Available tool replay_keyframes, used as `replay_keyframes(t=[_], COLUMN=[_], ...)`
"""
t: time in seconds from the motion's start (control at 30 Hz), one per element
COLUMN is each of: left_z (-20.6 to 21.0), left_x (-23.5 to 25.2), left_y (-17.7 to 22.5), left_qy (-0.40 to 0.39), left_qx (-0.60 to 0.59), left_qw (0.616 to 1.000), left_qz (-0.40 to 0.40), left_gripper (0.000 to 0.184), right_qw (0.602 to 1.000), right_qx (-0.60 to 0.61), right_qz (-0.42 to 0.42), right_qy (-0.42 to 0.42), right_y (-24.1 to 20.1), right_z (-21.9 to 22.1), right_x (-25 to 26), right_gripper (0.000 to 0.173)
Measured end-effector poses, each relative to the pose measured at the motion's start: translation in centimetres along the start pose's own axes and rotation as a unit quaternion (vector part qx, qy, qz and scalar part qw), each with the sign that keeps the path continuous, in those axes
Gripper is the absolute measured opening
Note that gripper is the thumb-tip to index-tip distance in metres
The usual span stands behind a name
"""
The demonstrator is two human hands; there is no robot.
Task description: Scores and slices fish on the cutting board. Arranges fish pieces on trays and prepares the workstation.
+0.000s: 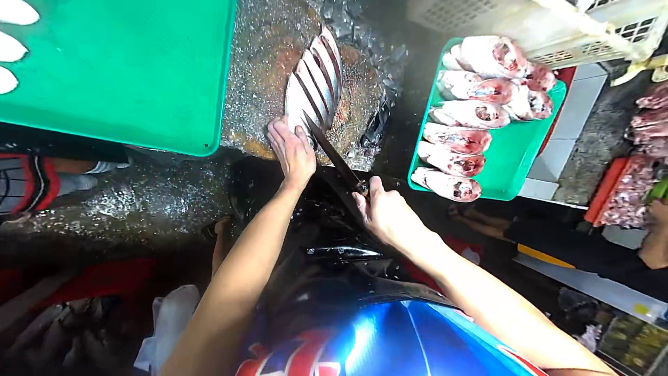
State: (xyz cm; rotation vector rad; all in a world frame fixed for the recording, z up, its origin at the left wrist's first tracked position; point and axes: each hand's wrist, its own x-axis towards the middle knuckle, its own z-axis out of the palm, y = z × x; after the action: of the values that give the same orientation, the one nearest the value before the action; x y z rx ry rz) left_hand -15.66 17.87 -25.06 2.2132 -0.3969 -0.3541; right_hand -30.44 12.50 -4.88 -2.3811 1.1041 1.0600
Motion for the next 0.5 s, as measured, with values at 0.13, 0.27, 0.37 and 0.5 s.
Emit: replay_keyframes(t=[0.13, 0.27, 0.37, 0.5], left_z=[-0.2, -0.3, -0.4, -0.5], left_x=[0.2, 0.3, 0.2, 0.6], left_y=[-0.1, 0.1, 0.3, 0.6], left_qy=[-0.006, -0.017, -0.030, -0.062], left_qx=[-0.004, -0.001, -0.001, 0.036], left_qw=[1.000, 1.000, 0.999, 0.997], left_qz=[0.002, -0.006, -0.010, -0.029], left_gripper=[0.045, 0.047, 0.046, 0.047], right_qw=[1.000, 1.000, 0.998, 0.996], right_qx=[-0.007, -0.021, -0.037, 0.011], right_qz=[-0.008, -0.001, 0.031, 0.061], right_qy=[0.016, 0.009, -0.036, -0.063], right_y=[-0.2, -0.5, -1.4, -4.0], right_z=[-0.6, -2.1, -4.1, -2.1], right_x=[0.3, 0.7, 0.2, 6.7], right_gripper=[0.042, 0.042, 0.043, 0.051])
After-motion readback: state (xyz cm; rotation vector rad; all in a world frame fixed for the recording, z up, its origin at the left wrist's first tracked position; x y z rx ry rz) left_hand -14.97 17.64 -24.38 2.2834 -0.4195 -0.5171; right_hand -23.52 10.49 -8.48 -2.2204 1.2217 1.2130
